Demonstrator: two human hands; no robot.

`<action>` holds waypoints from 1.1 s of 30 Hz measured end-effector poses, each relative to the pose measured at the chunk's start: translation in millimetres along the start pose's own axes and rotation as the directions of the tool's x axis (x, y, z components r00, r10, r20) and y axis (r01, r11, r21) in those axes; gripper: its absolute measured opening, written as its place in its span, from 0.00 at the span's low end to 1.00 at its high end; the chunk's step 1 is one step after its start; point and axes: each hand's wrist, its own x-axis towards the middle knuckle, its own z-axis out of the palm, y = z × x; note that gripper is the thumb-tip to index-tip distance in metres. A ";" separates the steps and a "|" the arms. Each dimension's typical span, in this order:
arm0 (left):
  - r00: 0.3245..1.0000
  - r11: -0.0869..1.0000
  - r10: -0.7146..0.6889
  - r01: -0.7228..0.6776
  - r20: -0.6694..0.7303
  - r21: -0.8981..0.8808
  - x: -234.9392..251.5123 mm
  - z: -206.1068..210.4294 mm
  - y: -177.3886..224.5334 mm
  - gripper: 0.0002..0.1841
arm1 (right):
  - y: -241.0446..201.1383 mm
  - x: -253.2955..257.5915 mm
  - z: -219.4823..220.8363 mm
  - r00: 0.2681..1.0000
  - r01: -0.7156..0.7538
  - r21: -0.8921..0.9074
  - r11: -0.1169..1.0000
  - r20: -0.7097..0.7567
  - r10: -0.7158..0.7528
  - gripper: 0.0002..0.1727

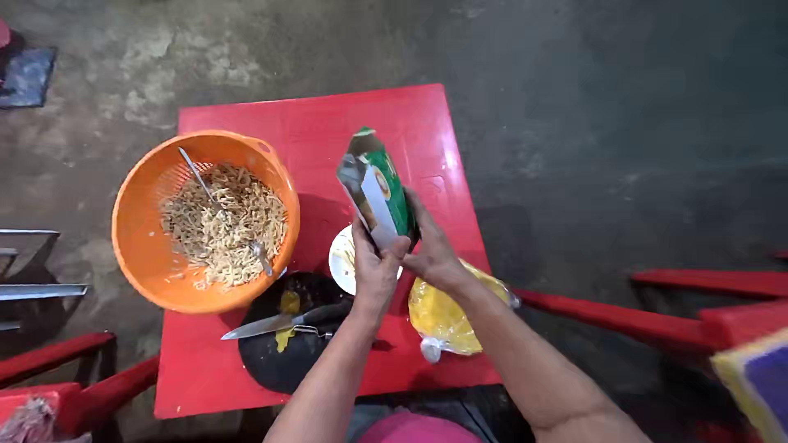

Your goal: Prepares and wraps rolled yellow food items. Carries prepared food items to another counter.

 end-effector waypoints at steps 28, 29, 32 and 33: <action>0.994 0.972 -0.102 0.105 -0.026 0.211 -200.2 110.7 -51.9 0.21 | 6.5 -209.4 -91.9 0.909 -0.232 0.418 0.878 -0.230 0.349 0.67; 0.997 0.966 -0.081 0.080 -0.004 0.244 -198.7 108.3 -51.0 0.20 | 6.8 -212.7 -89.1 0.899 -0.255 0.435 0.863 -0.221 0.377 0.67; 0.998 0.944 -0.043 0.027 0.041 0.328 -188.8 94.2 -53.6 0.18 | 11.1 -216.3 -75.0 0.881 -0.256 0.594 0.763 -0.182 0.437 0.56; 0.998 0.935 -0.045 0.024 0.052 0.353 -185.0 88.8 -54.3 0.18 | 12.1 -214.9 -71.0 0.877 -0.254 0.638 0.727 -0.166 0.452 0.51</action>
